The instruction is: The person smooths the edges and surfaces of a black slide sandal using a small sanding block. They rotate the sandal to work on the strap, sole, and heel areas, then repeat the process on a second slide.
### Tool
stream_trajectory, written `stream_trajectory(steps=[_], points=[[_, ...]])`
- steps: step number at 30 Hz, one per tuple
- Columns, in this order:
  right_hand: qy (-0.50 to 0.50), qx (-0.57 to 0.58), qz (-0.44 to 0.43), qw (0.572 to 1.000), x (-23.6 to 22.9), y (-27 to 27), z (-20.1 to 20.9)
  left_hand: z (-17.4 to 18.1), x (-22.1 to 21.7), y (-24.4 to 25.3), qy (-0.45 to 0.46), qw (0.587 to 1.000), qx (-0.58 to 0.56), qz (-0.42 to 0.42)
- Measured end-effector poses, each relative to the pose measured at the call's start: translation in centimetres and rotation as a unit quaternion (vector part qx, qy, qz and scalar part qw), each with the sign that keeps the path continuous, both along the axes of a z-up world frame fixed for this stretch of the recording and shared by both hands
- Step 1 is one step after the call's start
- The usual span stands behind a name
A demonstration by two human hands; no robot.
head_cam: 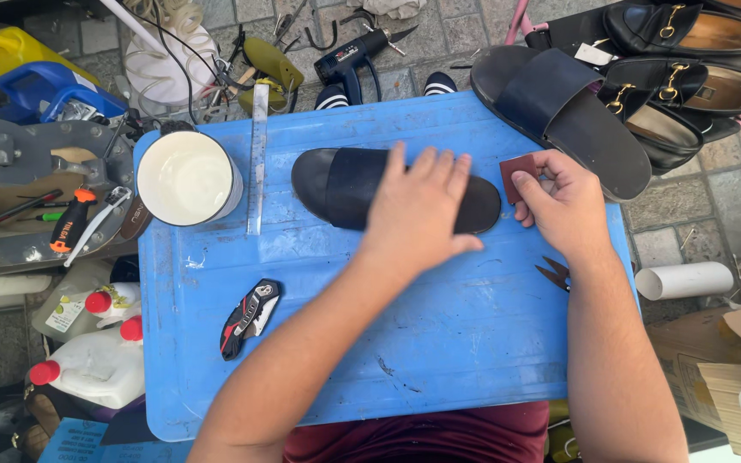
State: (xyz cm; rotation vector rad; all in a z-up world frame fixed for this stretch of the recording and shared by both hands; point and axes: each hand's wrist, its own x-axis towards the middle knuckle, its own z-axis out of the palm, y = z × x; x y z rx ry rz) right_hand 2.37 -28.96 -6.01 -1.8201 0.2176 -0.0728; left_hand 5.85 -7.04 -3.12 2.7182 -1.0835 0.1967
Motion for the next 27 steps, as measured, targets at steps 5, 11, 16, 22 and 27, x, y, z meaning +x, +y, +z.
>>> stream_trajectory(steps=[5,11,16,22,27], points=[[-0.001,0.061,-0.003,0.998,-0.3,-0.2,-0.1,-1.5,-1.1,-0.6,-0.020,0.995,-0.093,-0.037],[0.026,0.181,0.034,0.983,-2.4,2.4,-0.7,-2.1,1.1,4.2,-0.008,0.972,-0.115,-0.205],[0.038,0.190,0.051,0.980,-3.7,4.7,-1.1,-2.3,1.4,5.7,-0.021,0.965,-0.147,-0.216],[0.004,0.162,0.044,0.986,-4.1,5.2,-1.1,-2.2,1.8,6.3,-0.019,0.964,-0.169,-0.205],[-0.042,0.153,0.051,0.986,-4.0,5.4,-1.8,-2.3,1.9,6.2,-0.012,0.963,-0.174,-0.206]])
